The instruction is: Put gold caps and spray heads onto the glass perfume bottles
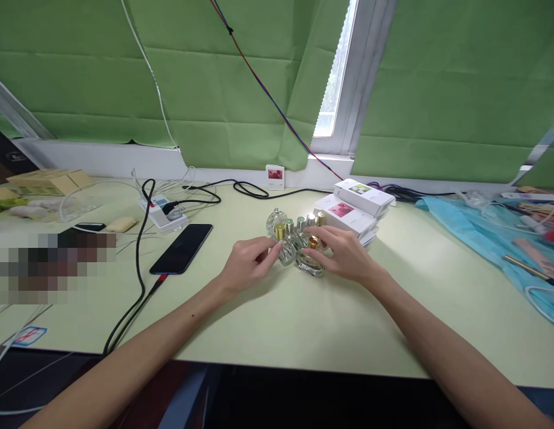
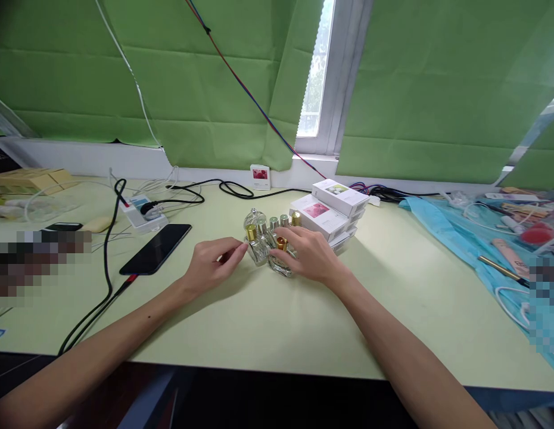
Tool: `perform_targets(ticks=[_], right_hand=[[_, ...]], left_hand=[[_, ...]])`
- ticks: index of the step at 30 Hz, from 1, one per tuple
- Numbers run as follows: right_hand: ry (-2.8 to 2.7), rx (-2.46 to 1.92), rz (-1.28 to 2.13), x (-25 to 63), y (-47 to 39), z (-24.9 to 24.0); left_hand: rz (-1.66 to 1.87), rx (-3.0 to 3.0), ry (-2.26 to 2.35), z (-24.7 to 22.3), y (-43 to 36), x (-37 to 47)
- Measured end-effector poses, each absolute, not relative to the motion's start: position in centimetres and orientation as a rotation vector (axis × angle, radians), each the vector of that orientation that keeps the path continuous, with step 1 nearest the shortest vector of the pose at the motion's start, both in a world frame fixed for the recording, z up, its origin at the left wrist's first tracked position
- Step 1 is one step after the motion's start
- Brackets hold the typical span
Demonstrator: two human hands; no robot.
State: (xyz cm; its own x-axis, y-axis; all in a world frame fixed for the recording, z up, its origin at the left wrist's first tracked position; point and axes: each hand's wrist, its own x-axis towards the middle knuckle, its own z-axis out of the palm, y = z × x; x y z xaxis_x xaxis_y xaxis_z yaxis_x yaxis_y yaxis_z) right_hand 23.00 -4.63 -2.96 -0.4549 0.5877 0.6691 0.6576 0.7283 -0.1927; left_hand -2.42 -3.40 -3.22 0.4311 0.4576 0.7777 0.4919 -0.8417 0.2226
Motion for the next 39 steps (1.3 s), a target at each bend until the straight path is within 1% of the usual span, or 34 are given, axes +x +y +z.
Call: perform_targets(ticks=[4,10,13,18,27,39], right_hand=[[-2.041,-0.895,-0.200,22.9,-4.5,-3.0],[-2.061,-0.895,-0.213,22.7,-4.7,-3.0],[-2.096,-0.915,-0.198,22.6,-4.8,-3.1],[-2.159,-0.969,-0.133,22.5,-4.8,-3.5],[-2.194,-1.000,-0.084,22.4,-4.8,-3.8],[-2.205,-0.990,-0.091,22.4,-4.7,-4.0]], left_hand=[[-1.479,-2.570,-1.096,-3.0,-3.4,-2.4],[-1.202,-2.746,-1.422,-3.6,-3.0,-2.5],[-1.168,-2.815,-1.508,-4.3,-2.7,-2.6],[-1.138,-2.943,-1.560,-4.7,-2.6,-2.4],[-1.088,-2.934,-1.657,-4.1,-3.0,-2.2],[-0.886,-2.754,-1.698,-3.9,-2.6,-2.5]])
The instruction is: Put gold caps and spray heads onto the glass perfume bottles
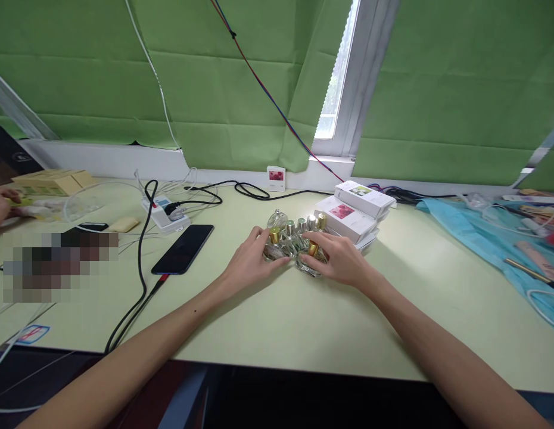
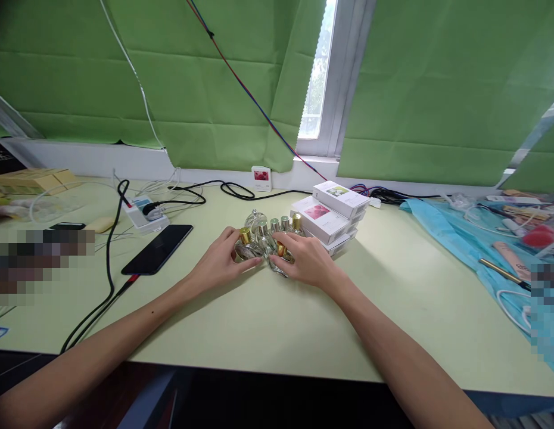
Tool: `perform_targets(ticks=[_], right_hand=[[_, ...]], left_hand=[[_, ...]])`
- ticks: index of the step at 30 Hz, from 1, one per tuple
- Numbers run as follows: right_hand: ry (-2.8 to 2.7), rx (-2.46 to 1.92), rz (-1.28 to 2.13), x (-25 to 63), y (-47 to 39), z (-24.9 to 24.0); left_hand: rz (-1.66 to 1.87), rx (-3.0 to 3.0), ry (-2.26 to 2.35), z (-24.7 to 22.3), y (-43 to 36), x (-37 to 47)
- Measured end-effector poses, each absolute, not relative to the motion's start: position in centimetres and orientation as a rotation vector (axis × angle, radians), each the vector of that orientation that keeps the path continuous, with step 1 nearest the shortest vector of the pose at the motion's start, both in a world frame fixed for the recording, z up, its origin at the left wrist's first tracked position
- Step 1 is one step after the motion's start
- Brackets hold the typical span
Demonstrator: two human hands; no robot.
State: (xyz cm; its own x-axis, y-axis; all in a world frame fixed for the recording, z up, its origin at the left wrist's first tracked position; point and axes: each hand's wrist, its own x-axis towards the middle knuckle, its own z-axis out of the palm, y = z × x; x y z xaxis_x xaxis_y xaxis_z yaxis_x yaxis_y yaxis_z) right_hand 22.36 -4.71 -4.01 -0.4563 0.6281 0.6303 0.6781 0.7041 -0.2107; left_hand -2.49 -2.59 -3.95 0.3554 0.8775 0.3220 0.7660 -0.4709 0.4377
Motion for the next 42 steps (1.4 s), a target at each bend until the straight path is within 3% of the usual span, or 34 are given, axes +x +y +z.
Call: perform_targets(ticks=[23,42], right_hand=[[-2.210,-1.000,-0.097,22.4,-4.7,-4.1],[-2.189,-0.948,-0.002,21.7,-5.0,-4.2]], left_hand=[[0.645,2.351,1.801,-3.1,-2.4,-2.9],[0.779,2.218,1.657,-2.8,-1.7,-4.0]])
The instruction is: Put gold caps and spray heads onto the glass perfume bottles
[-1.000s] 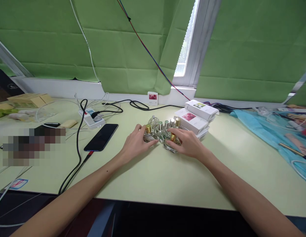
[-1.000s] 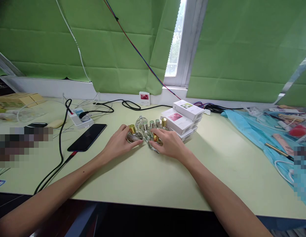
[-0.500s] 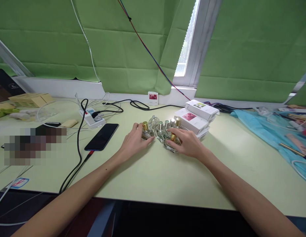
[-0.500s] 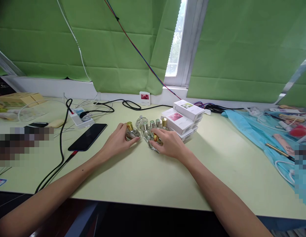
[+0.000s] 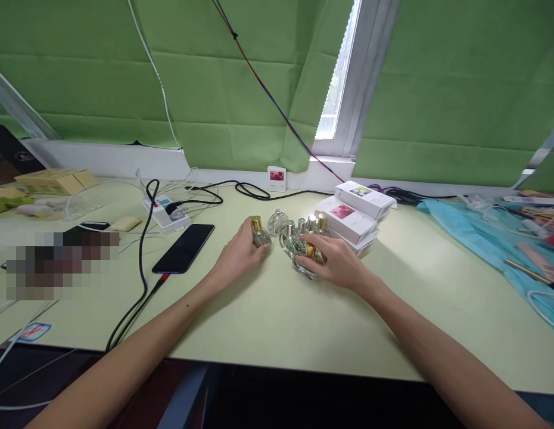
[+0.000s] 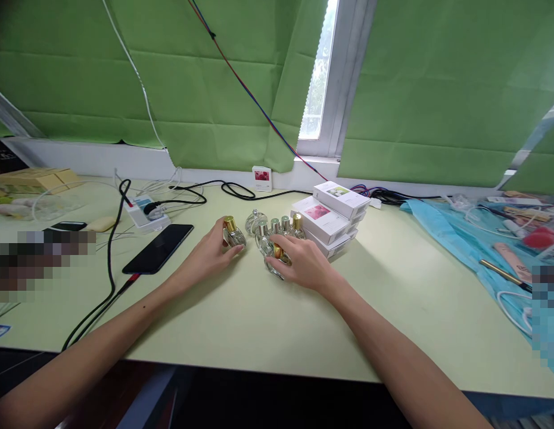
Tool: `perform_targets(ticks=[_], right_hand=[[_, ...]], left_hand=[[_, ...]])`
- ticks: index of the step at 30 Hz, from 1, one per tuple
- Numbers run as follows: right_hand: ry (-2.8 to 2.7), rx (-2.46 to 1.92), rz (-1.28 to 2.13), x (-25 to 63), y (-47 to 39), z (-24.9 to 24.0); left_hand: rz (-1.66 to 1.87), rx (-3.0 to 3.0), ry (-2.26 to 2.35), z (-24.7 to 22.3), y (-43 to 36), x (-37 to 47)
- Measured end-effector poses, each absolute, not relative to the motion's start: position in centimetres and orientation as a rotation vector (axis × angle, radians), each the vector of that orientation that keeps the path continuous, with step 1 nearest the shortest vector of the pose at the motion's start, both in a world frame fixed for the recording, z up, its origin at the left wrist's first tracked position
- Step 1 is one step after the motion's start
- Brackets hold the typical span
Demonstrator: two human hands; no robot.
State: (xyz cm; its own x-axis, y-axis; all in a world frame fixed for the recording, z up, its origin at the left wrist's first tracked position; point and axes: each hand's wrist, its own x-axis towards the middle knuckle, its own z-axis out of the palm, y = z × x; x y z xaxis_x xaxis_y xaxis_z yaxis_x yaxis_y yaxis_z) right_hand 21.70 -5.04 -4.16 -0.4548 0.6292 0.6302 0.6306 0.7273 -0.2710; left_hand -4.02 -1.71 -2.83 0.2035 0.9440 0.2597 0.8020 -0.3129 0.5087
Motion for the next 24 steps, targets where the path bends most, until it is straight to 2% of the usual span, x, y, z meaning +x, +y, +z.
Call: perform_targets(ticks=[10,13,17,21,24], right_hand=[[-2.186,-0.984,0.148,20.5,-6.0,-3.9],[-2.189,-0.997,0.167,20.4,-6.2,-3.8],[-2.178,-0.991,0.175,20.4,-6.0,-4.0],[-2.159,-0.948,0.233,20.5,-5.8,-4.4],[-2.147,-0.892,0.298,20.6,-5.7,-4.5]], left_hand=[[0.877,2.172,1.677,-3.8,-1.0,-4.4],[1.075,2.164,1.694,-3.5,-1.1,-4.1],[1.506,2.227,1.569,-2.3,-2.0,-3.4],[1.303,2.361,1.200,-2.3,-3.2,-2.7],[1.132,2.448,1.085,-2.8,-3.5,-2.4]])
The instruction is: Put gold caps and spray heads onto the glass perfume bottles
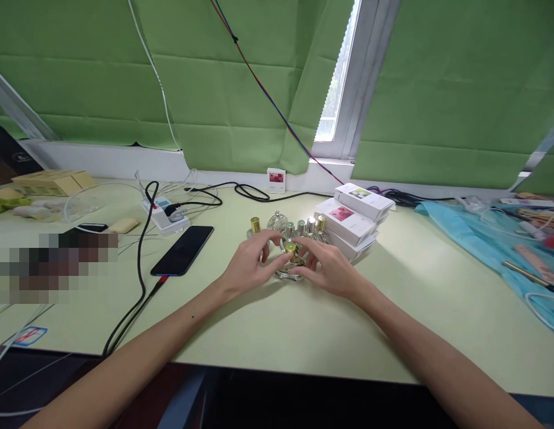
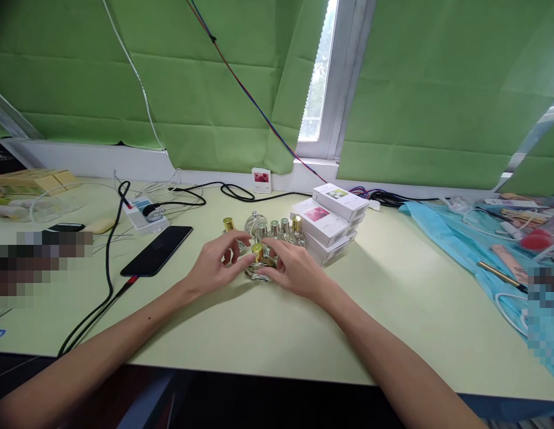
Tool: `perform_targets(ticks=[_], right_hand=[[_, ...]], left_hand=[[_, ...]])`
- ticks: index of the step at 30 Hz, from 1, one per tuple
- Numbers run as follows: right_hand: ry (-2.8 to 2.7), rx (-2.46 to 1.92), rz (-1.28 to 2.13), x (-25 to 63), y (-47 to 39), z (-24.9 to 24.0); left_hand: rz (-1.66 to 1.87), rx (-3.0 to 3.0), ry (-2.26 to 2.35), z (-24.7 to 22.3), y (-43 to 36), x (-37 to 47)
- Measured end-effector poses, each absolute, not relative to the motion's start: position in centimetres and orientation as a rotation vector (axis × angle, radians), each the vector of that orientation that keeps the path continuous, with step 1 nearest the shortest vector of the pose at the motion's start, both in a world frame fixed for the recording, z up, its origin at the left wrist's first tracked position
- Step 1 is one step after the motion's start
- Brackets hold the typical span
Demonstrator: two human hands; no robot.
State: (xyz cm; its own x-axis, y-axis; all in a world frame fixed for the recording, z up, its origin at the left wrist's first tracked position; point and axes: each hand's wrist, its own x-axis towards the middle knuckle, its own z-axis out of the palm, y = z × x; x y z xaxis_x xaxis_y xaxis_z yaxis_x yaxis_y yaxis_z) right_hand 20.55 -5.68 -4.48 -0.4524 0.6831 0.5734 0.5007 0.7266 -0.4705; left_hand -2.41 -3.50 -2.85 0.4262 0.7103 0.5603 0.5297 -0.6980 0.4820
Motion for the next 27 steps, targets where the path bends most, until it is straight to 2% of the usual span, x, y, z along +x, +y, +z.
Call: perform_targets(ticks=[4,12,27], right_hand=[[-2.152,-0.820,0.279,20.7,-5.6,-4.3],[-1.966,-0.881,0.020,21.7,-4.6,-4.2],[-2.017,-1.100,-0.099,22.5,-3.7,-4.5]], left_hand=[[0.987,2.494,1.107,-3.2,-3.4,-2.4],[0.854,2.545,1.134,-3.4,-3.2,-2.5],[0.901,2.558,1.217,-3.5,-3.1,-2.5]])
